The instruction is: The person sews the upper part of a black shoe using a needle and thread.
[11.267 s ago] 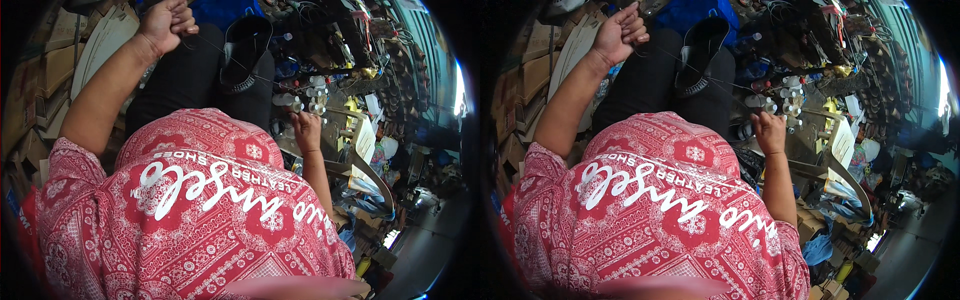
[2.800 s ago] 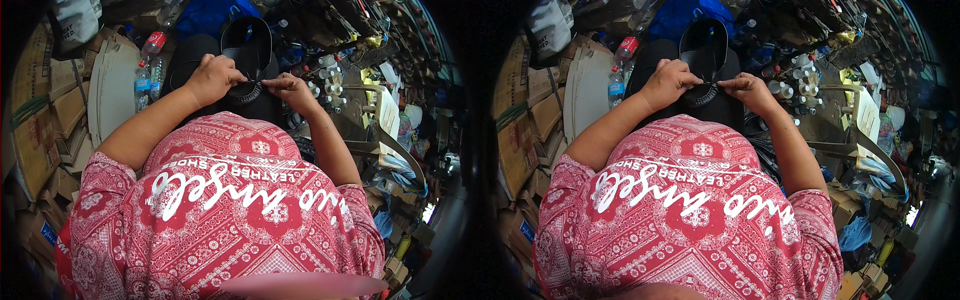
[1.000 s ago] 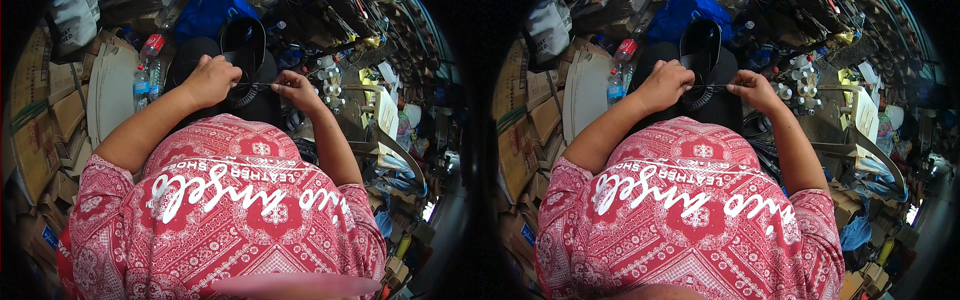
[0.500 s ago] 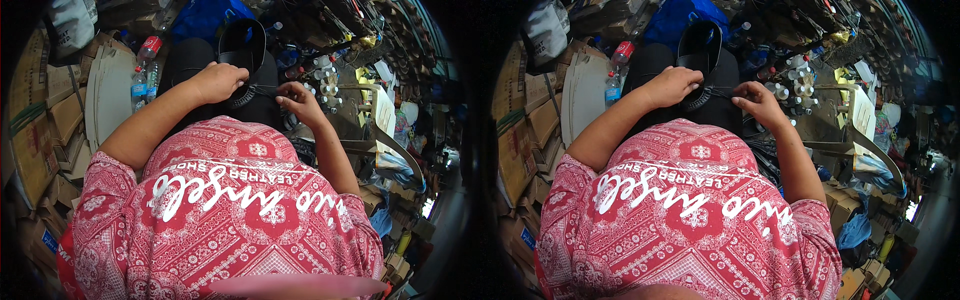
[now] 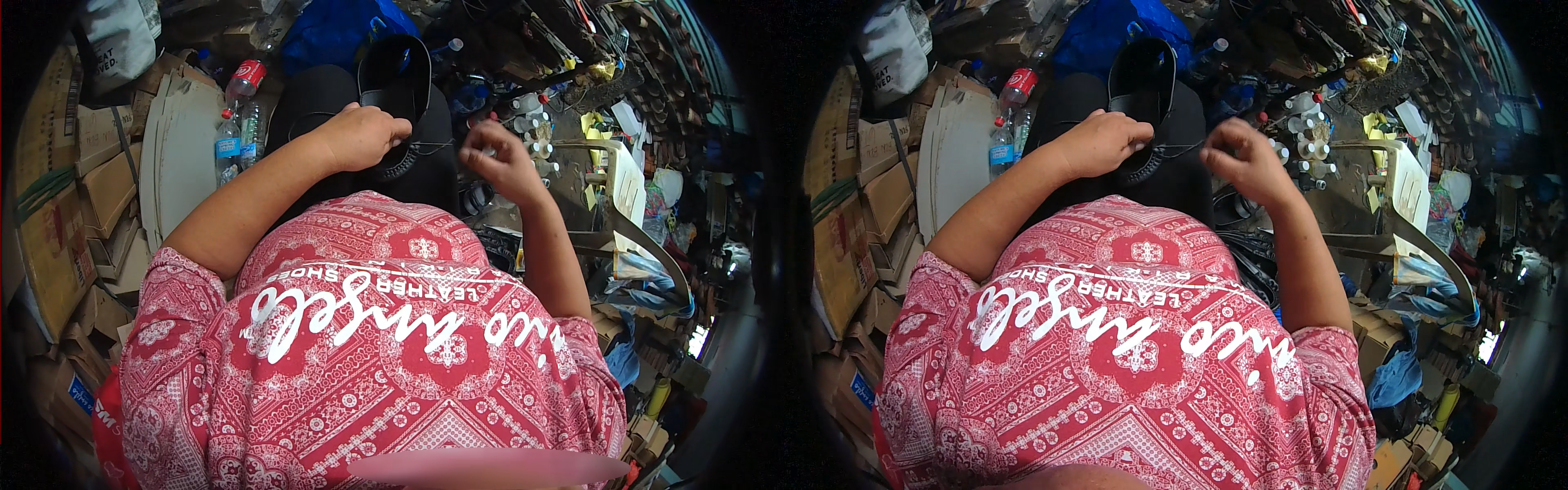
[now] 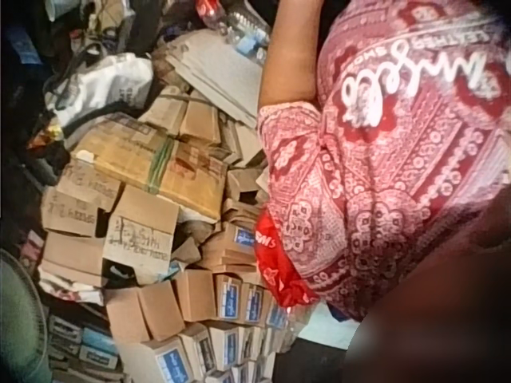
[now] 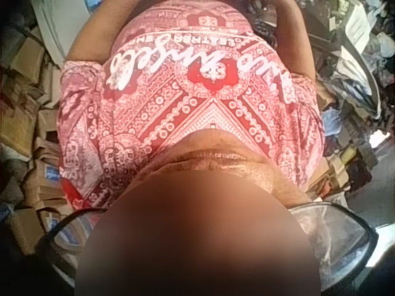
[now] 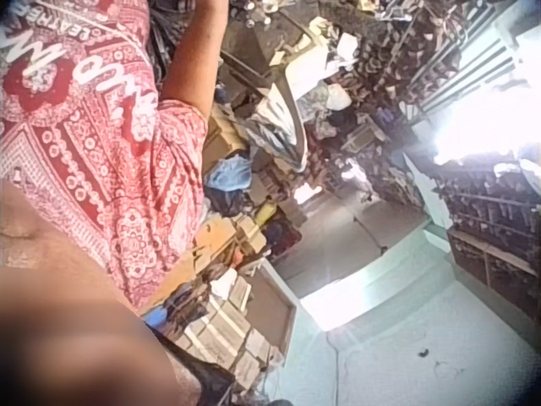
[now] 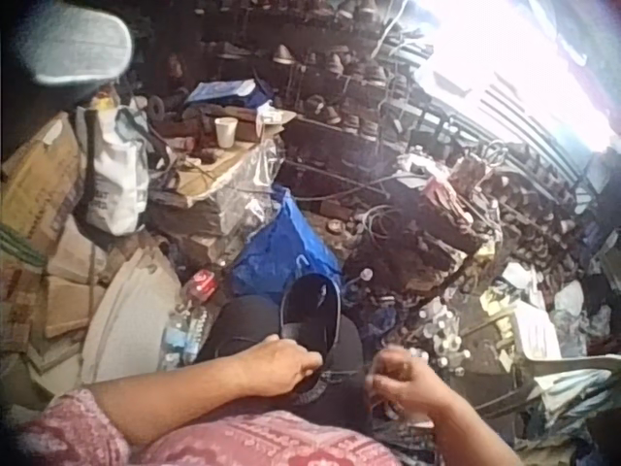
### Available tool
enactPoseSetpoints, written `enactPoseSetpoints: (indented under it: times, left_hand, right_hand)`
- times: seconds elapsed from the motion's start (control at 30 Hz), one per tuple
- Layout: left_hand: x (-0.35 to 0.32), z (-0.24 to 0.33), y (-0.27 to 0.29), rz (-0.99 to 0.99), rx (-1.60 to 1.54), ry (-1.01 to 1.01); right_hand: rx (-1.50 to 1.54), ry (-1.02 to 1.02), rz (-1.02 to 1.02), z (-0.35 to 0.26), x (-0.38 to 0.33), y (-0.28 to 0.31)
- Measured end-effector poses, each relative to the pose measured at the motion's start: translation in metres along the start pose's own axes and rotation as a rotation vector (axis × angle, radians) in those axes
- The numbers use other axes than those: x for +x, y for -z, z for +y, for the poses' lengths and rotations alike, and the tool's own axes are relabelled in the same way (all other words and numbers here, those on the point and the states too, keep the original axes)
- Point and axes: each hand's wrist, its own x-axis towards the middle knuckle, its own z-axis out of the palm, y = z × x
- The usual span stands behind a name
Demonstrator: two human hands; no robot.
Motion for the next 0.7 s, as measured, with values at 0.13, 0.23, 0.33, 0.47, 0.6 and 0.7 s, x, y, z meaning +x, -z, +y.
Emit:
enactPoseSetpoints:
  times: [0.13, 0.23, 0.33, 0.47, 0.6, 0.7]
  left_hand:
    - [0.001, 0.005, 0.003, -0.032, 0.006, -0.003]
    - [0.001, 0.003, 0.003, -0.041, 0.047, 0.005]
    - [-0.001, 0.003, 0.0, -0.021, 0.037, -0.001]
    - [-0.002, 0.004, -0.004, 0.041, 0.133, -0.047]
    - [-0.005, 0.005, -0.001, 0.066, 0.21, -0.087]
    - [-0.008, 0.005, -0.001, 0.093, 0.189, -0.084]
  right_hand:
    - [-0.583, 0.232, 0.22, 0.004, 0.032, 0.014]
    - [-0.841, 0.315, 0.277, 0.001, 0.036, 0.011]
    - [-1.13, 0.496, 0.029, -0.021, 0.027, -0.008]
    - [-1.316, 0.48, -0.109, -0.016, 0.034, -0.029]
    - [-1.385, 0.464, -0.109, -0.021, 0.035, -0.03]
    - [-1.422, 0.469, 0.079, -0.023, 0.031, -0.021]
